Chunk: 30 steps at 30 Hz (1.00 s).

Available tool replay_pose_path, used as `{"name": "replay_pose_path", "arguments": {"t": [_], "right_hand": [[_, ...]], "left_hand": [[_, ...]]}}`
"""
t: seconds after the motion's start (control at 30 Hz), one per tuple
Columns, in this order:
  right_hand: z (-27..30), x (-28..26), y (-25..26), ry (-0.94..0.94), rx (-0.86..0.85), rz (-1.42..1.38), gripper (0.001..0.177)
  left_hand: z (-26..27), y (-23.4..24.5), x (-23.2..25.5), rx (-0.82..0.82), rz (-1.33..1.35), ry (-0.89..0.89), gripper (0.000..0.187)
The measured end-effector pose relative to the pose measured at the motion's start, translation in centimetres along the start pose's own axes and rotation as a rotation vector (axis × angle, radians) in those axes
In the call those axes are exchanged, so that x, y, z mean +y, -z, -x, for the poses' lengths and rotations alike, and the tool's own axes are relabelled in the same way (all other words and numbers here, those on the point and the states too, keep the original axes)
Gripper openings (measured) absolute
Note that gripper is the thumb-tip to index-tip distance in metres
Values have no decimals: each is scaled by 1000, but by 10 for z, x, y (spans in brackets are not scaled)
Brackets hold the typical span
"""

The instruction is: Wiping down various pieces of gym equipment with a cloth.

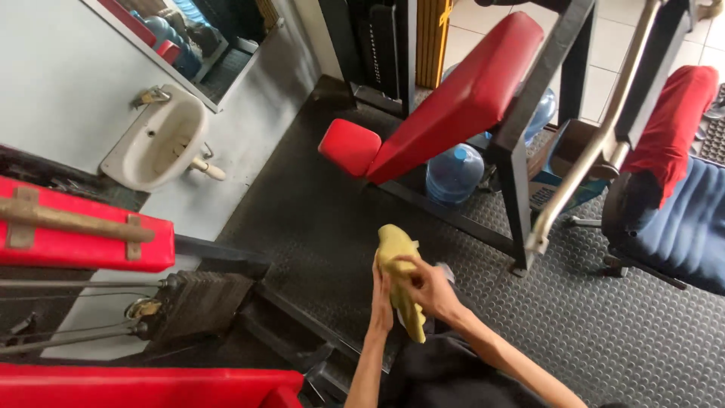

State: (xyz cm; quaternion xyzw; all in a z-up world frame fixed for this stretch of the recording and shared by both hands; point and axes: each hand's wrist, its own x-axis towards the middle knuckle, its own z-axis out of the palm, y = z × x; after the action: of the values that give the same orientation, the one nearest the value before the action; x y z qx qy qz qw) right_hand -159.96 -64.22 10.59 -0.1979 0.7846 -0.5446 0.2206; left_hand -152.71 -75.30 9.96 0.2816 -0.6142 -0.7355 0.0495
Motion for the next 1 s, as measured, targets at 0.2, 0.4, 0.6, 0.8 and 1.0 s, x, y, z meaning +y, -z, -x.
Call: {"name": "replay_pose_path", "arguments": {"t": [0.2,0.4,0.6,0.8,1.0], "right_hand": [[-57,-37,-8,129,-352,-203,38],[-133,-65,39,315,-367,-160,46],[-186,-71,106,468,685,-356,18],[-205,-74,111,524,1099,-189,17],[-205,-51,101,489,1165,-233,16]], "left_hand": [[-74,44,-132,40,386,-101,81],[-171,82,-135,45,328,-163,64],[-283,93,-79,-121,98,-312,64],[-387,12,-58,-250,52,-587,73],[-337,-159,230,-828,-234,-1142,66]]}}
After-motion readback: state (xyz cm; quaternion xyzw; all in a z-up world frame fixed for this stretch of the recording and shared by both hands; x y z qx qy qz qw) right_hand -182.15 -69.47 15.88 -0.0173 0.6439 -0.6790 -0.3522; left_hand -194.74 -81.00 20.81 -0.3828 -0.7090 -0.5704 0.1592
